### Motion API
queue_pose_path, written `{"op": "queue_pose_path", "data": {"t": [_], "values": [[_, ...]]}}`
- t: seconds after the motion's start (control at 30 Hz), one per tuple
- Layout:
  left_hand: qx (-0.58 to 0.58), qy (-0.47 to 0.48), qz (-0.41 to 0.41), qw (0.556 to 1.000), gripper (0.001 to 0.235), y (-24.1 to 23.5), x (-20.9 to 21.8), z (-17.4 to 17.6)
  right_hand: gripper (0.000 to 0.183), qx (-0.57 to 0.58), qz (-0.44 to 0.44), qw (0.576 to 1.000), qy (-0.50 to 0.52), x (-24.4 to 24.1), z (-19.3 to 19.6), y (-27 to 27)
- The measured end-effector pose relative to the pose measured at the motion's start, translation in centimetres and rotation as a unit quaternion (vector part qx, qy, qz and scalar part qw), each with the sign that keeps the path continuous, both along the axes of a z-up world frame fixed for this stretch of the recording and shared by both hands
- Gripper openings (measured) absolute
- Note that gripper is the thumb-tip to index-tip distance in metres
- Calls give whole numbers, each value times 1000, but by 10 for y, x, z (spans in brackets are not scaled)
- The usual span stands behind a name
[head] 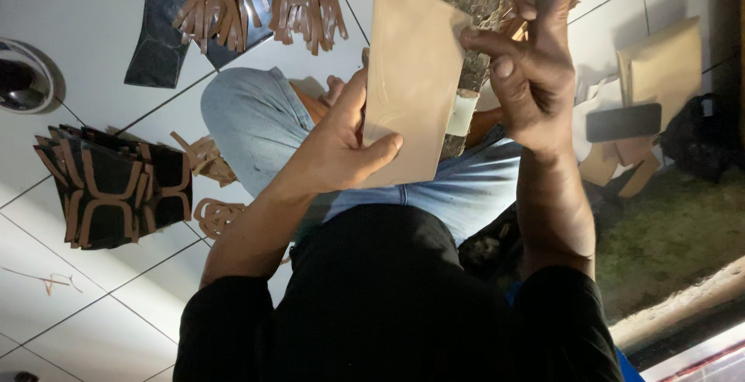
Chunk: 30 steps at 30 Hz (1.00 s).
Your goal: The person sits on the floor and assembles small craft parts by applying glue to flat pieces and attaching curved inserts. They handle multiple flat and curved components, pressing them together and setting finished units aside.
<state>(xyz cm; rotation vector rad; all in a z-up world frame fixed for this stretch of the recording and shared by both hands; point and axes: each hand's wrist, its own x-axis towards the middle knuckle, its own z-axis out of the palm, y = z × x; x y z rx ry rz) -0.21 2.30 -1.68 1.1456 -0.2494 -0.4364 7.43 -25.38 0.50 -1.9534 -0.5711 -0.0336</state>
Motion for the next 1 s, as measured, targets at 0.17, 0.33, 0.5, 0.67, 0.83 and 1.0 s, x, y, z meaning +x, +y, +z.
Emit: {"op": "queue_pose_path", "data": {"t": [0.17,0.33,0.5,0.67,0.83,1.0], "values": [[4,-27,7,1000,72,-1,0,2,41,-30,14,998,-62,-6,-15,-6],[-8,-17,2,1000,69,-2,2,3,40,-60,14,995,-78,-21,-26,-14],[23,11,7,1000,70,-5,3,5,38,-113,2,986,-121,-36,-27,-12],[17,-5,22,1000,77,-8,2,6,35,-139,-9,982,-127,-47,-24,0],[65,-38,27,997,81,-9,1,9,30,-139,13,980,-144,-50,-20,10],[88,-50,30,994,81,-7,1,11,29,-154,12,976,-152,-48,-17,7]]}}
